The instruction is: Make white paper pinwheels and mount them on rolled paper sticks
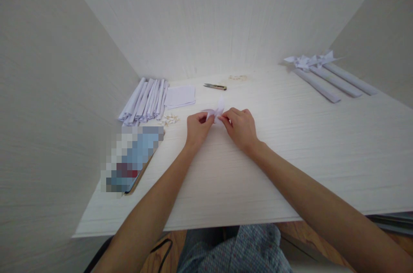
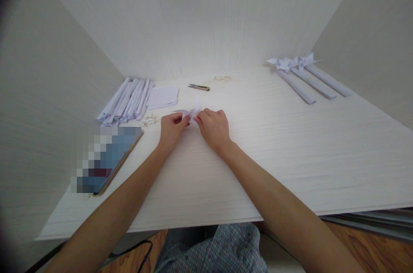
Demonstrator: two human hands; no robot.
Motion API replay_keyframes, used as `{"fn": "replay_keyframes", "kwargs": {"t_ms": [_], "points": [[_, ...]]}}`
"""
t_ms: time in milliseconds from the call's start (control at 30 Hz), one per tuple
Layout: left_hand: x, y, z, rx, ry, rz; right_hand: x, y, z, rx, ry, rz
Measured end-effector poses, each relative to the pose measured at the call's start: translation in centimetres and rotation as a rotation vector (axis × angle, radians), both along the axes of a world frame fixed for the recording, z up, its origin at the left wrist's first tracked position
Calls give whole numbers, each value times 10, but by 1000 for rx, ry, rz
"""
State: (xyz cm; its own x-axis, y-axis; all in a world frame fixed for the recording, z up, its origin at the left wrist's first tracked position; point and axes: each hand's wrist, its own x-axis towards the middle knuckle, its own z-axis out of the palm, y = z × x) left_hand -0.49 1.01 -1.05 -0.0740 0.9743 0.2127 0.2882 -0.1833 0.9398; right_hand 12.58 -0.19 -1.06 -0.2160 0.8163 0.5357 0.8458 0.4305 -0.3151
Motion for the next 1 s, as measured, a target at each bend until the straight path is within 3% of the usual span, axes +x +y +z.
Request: {"fn": "replay_keyframes", "kwargs": {"t_ms": [667,1000], "points": [[0,-1,-1,-10,-3,-18,1,1,-3,-22,146,89],[0,-1,-1,4,12,-47,-5,-3,3,-155,-68,-98]]}}
